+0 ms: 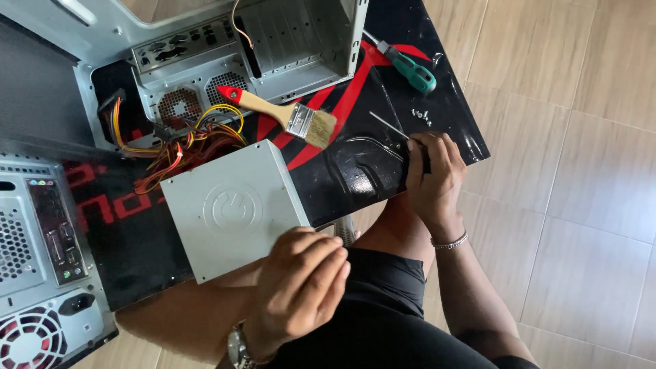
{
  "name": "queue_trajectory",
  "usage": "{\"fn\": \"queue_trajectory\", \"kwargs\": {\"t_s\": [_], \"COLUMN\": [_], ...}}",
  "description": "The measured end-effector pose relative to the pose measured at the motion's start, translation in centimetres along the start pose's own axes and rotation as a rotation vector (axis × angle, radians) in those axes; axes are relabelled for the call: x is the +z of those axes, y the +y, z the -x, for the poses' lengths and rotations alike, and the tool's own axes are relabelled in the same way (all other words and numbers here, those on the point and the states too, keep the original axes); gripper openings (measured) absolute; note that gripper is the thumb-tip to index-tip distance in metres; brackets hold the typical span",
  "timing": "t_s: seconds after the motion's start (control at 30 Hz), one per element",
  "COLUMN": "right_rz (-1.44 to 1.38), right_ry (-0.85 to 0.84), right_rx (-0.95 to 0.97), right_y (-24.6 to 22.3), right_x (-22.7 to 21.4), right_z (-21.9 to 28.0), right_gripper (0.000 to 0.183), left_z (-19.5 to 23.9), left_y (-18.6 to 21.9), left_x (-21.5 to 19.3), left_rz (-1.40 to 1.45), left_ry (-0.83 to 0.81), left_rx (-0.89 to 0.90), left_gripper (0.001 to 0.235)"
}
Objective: The person cleans a computer power supply unit using a paintbrush to remove dust from the casing and fan. They then use a screwdriver to remove screws from the unit's side panel.
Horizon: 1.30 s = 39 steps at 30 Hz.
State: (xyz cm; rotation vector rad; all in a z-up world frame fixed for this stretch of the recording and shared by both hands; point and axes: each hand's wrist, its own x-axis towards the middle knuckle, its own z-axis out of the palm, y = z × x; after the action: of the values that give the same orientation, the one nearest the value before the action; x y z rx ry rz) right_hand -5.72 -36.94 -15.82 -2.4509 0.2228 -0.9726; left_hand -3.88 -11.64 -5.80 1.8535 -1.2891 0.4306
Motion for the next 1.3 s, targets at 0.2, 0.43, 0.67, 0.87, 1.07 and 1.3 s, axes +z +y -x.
{"fn": "queue_trajectory", "kwargs": {"t_s": [0.2, 0.43, 0.67, 0.87, 1.07, 1.3], "right_rz": [-0.296, -1.066, -0.142, 0.451, 0.442, -0.762], "right_ry": [0.135, -0.286, -0.089, -0.411, -0.238, -0.069], "right_rx": [0.227, 0.047, -0.267, -0.200, -0.154, 0.541], "right_y": [-1.2, -6.4, 0.6, 7.6, 7.0, -2.8], "right_x": [-1.4, -4.8, -1.7, 5.3, 2.9, -5.4], "right_z": [1.2, 1.7, -8.5, -13.2, -13.0, -2.6], "right_gripper": [0.005, 0.019, 0.016, 0.041, 0.023, 0.033], "left_z": [0.2, -0.1, 0.6, 5.7, 13.1, 10.4], "left_y": [0.8, 1.3, 2.0, 1.0, -1.5, -3.4], "left_x": [3.4, 3.9, 1.4, 0.4, -2.4, -3.5], "left_rz": [0.226, 0.468, 0.533, 0.414, 0.716, 1.320], "left_ry": [-0.013, 0.107, 0.378, 0.685, 0.553, 0.344], "left_rx": [0.019, -0.277, -0.315, -0.138, -0.419, -0.427], "left_gripper": [0.012, 0.030, 0.042, 0.049, 0.035, 0.029]}}
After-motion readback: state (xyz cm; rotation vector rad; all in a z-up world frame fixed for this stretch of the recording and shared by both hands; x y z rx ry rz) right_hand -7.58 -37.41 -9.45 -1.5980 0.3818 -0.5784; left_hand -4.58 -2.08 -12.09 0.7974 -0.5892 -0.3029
